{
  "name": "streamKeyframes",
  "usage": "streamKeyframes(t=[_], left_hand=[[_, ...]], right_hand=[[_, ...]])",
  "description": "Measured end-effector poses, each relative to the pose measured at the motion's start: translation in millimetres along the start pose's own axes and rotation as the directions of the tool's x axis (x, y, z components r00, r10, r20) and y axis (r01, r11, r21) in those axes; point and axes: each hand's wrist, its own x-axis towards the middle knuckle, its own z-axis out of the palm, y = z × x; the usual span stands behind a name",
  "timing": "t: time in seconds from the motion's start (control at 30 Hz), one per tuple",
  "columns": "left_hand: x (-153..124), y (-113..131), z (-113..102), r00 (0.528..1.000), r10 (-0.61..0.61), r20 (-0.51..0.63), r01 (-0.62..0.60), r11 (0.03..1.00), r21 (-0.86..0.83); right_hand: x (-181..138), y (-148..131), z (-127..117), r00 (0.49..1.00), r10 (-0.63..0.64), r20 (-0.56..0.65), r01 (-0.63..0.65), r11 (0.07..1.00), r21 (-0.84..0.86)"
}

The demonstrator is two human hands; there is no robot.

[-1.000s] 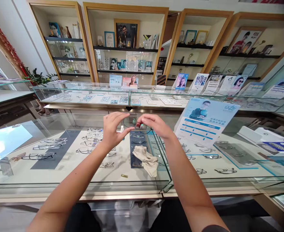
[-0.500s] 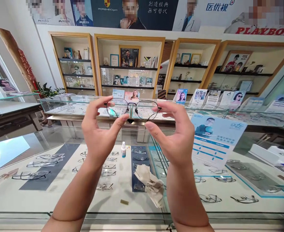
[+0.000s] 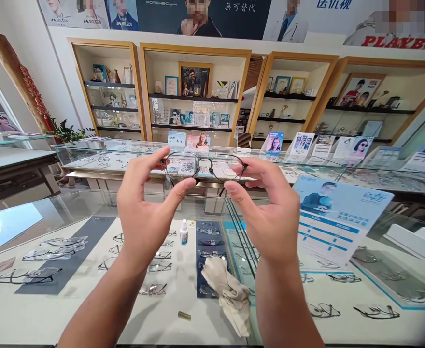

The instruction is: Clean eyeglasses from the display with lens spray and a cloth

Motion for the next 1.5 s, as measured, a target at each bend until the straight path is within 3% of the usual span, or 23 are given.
streamKeyframes(t=[0.27,0.67,1.13,1.5], left_hand=[[-1.2,-3.8,2.9,0.997,-0.074,-0.031,0.071,0.995,-0.075],[-0.8,-5.0,3.2,0.995,-0.007,-0.104,0.007,1.000,0.000],[-1.9,-0.4,4.2,0.995,0.008,-0.100,-0.004,0.999,0.036],[-2.8,1.5,5.8,0.991,0.070,-0.113,-0.063,0.996,0.064]], right_hand=[[-0.5,1.3,2.8,0.998,0.052,-0.034,-0.050,0.998,0.038],[-10.4,-2.9,15.8,0.994,0.020,-0.106,-0.020,1.000,-0.001],[-10.3,-7.9,14.5,0.991,-0.023,-0.129,0.016,0.998,-0.060],[-11.3,-11.2,19.5,0.990,0.098,-0.101,-0.100,0.995,-0.016]])
